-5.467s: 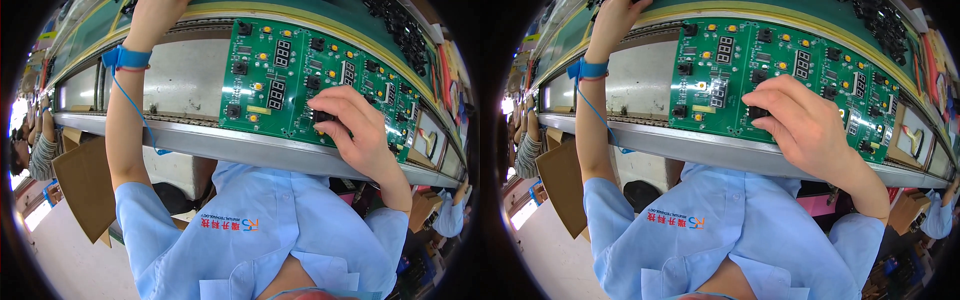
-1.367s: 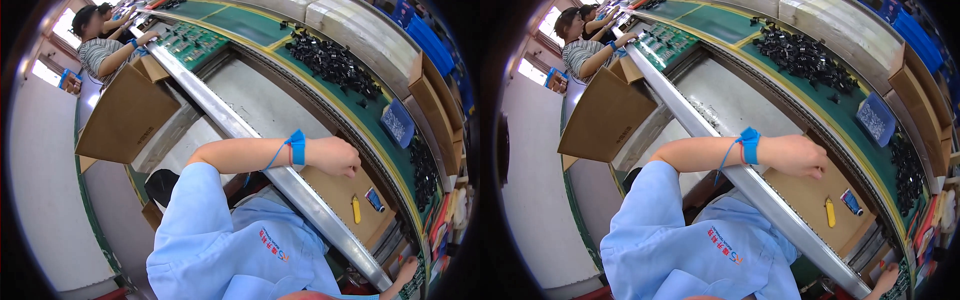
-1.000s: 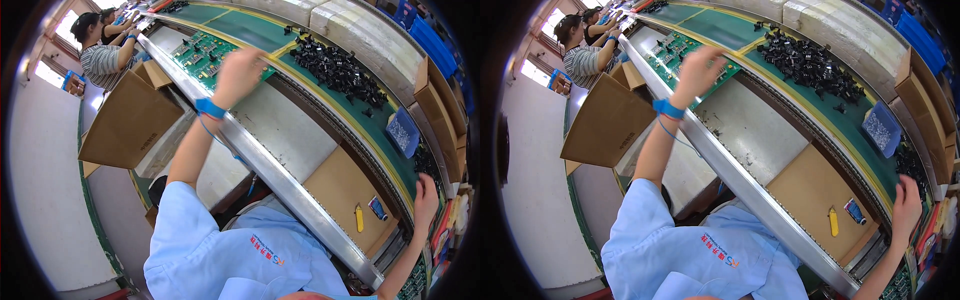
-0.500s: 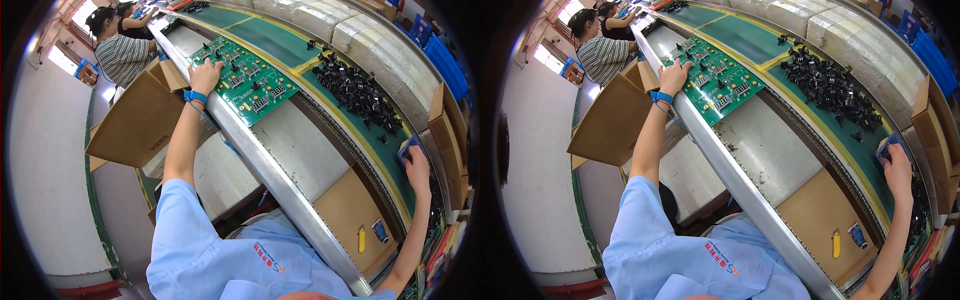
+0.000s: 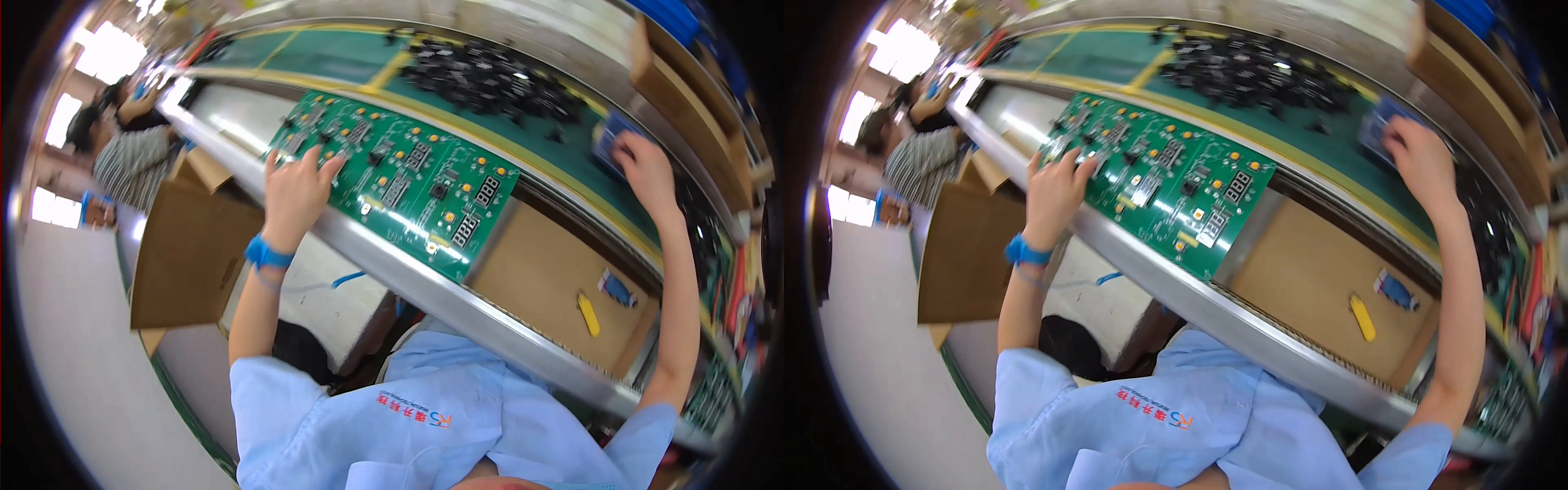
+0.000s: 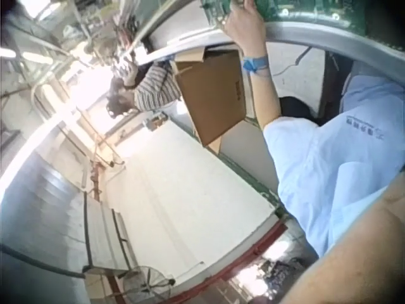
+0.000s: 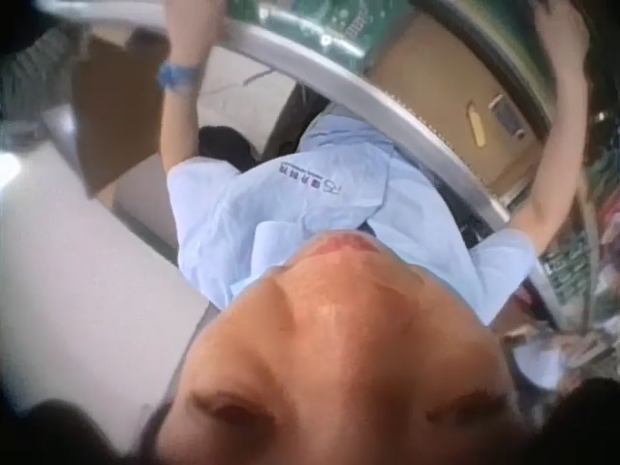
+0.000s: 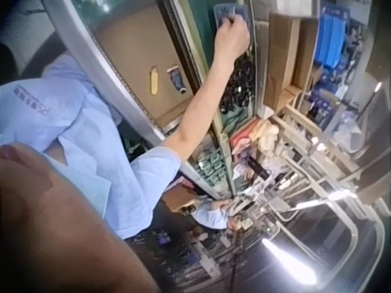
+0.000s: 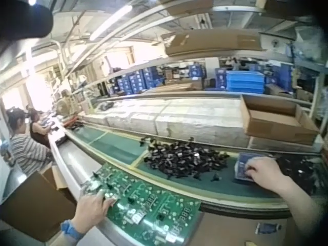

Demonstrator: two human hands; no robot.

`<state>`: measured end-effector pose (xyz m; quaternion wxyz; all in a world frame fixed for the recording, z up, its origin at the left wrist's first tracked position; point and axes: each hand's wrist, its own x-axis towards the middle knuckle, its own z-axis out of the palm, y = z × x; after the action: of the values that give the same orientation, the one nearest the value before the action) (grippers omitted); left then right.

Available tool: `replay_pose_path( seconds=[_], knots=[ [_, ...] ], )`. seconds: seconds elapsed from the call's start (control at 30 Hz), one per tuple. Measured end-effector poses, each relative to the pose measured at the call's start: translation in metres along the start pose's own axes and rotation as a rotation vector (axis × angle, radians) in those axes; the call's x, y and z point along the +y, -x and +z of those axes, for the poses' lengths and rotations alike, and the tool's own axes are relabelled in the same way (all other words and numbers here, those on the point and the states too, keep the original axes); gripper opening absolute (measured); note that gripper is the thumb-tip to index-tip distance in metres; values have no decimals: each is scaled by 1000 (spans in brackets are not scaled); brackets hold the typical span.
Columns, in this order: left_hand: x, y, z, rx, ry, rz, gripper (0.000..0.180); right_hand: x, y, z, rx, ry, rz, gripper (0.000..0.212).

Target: The person assembles electronic components and switches onto printed circuit boards by hand, placing them on a conveyor belt for the next stage of production.

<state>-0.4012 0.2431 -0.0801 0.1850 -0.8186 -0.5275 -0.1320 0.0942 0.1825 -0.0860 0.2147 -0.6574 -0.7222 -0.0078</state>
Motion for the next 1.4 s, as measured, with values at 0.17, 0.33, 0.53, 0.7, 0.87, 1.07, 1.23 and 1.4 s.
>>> replay_pose_path(
  seconds=[0.17, 0.33, 0.53, 0.7, 0.87, 1.07, 1.23, 1.4],
  knots=[
    [72, 12, -40, -174, 84, 212, 40, -3, 21, -18, 184, -106, 77, 10],
    [131, 22, -63, -237, 172, 415, 53, -13, 66, -47, 209, -470, 230, 13],
    [177, 19, -84, -437, 206, 686, 58, -11, 127, -59, 142, -707, 430, 14],
    [237, -47, -90, -130, 219, 764, 32, -1, 177, -63, 102, -975, 619, 12],
    [311, -143, -16, 6, 331, 789, 28, -3, 186, -60, 14, -1095, 663, 9],
    [353, -174, 28, -157, 366, 855, 44, 4, 197, -55, -76, -1159, 680, 15],
    [359, -175, 9, -263, 516, 868, 16, 4, 202, -59, -92, -1154, 712, 13],
    [359, -171, 2, -158, 655, 830, 14, 4, 206, -57, -89, -1133, 727, 11]
  ],
)
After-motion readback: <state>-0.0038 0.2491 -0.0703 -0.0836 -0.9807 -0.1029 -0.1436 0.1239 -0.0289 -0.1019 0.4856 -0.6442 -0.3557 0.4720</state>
